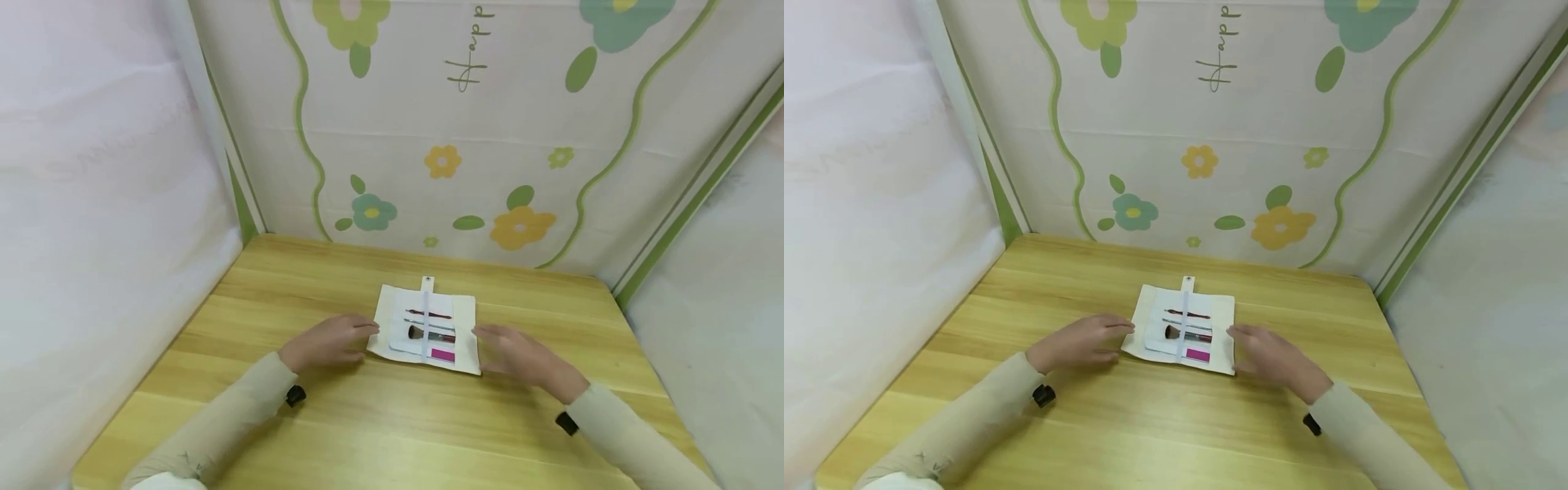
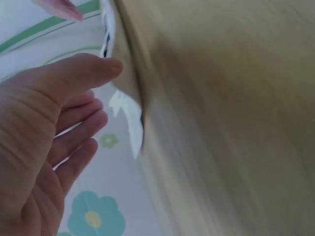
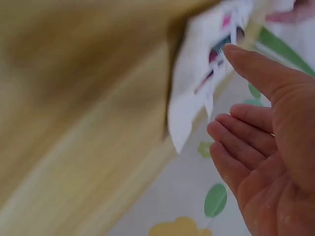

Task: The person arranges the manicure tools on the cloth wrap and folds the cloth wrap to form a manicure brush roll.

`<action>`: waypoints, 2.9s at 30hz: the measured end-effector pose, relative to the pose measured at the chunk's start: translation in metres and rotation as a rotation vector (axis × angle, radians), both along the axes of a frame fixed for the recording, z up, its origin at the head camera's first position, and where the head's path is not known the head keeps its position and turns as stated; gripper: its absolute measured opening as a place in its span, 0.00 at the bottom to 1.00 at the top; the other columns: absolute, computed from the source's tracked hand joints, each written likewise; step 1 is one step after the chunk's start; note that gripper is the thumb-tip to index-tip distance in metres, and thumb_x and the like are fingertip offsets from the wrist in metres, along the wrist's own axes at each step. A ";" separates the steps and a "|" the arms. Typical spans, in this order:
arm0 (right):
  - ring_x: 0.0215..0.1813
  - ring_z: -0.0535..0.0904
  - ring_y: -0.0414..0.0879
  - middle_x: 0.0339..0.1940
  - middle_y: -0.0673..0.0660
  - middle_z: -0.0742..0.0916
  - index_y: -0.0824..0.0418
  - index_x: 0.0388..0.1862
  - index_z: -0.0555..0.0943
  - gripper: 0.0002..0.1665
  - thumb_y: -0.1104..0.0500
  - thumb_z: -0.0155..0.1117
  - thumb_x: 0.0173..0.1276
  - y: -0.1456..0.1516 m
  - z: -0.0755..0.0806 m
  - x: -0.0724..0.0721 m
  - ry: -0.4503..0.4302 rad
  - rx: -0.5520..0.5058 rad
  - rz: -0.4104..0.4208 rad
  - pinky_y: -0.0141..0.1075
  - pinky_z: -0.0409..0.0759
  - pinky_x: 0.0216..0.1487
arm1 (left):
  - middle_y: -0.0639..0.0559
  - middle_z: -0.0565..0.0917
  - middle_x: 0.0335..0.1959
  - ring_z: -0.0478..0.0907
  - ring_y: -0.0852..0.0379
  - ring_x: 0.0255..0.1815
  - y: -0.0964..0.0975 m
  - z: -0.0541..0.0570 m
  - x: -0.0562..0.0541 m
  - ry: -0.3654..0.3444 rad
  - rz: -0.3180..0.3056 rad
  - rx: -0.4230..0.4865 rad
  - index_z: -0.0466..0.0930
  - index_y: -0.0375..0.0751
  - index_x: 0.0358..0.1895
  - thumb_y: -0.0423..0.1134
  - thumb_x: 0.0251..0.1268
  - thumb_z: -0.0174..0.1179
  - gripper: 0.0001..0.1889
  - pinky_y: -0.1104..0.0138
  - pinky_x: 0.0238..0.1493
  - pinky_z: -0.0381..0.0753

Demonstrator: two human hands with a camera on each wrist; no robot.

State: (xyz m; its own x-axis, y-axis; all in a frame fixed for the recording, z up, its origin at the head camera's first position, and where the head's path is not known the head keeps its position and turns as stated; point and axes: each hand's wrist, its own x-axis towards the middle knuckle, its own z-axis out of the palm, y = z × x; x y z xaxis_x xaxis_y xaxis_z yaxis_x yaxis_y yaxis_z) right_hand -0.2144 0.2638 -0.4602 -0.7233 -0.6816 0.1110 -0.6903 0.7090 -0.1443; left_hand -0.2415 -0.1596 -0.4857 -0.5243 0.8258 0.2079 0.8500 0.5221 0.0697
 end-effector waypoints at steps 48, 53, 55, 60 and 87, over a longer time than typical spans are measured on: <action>0.50 0.91 0.55 0.47 0.62 0.93 0.68 0.50 0.89 0.12 0.69 0.72 0.69 0.009 -0.021 -0.026 0.064 -0.247 0.045 0.47 0.90 0.49 | 0.57 0.90 0.39 0.87 0.63 0.47 0.011 -0.006 -0.049 -0.521 0.146 0.347 0.89 0.47 0.42 0.39 0.78 0.63 0.06 0.64 0.54 0.87; 0.50 0.92 0.53 0.47 0.60 0.93 0.66 0.51 0.89 0.10 0.67 0.69 0.73 0.007 -0.022 -0.034 -0.043 -0.284 -0.053 0.46 0.90 0.50 | 0.56 0.90 0.38 0.87 0.63 0.44 0.014 -0.011 -0.060 -0.538 0.153 0.388 0.88 0.45 0.41 0.39 0.78 0.63 0.06 0.65 0.51 0.87; 0.50 0.91 0.52 0.48 0.59 0.93 0.64 0.51 0.90 0.10 0.66 0.67 0.74 0.006 -0.024 -0.038 -0.099 -0.285 -0.104 0.46 0.89 0.52 | 0.56 0.90 0.37 0.86 0.64 0.42 0.016 -0.013 -0.064 -0.545 0.173 0.392 0.88 0.45 0.40 0.38 0.78 0.63 0.06 0.67 0.48 0.87; 0.48 0.90 0.48 0.47 0.56 0.93 0.62 0.50 0.90 0.10 0.64 0.66 0.76 0.005 -0.026 -0.049 -0.217 -0.281 -0.197 0.43 0.89 0.50 | 0.56 0.87 0.32 0.78 0.63 0.32 0.019 -0.016 -0.070 -0.551 0.235 0.367 0.87 0.45 0.38 0.36 0.77 0.63 0.06 0.69 0.38 0.81; 0.26 0.66 0.43 0.23 0.52 0.76 0.62 0.26 0.81 0.13 0.69 0.64 0.73 -0.027 -0.028 -0.063 -0.161 -0.072 -0.334 0.35 0.68 0.31 | 0.53 0.73 0.24 0.65 0.60 0.26 0.054 -0.012 -0.062 -0.169 0.343 0.072 0.75 0.41 0.28 0.26 0.68 0.61 0.10 0.68 0.31 0.69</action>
State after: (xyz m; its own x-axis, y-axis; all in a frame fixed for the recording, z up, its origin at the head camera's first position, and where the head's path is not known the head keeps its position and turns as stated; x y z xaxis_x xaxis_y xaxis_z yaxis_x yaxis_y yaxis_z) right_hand -0.2774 0.2364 -0.4879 -0.9166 -0.3993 0.0169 -0.3868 0.8756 -0.2894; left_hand -0.3038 -0.1060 -0.4979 -0.7990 0.5833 0.1461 0.6006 0.7625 0.2405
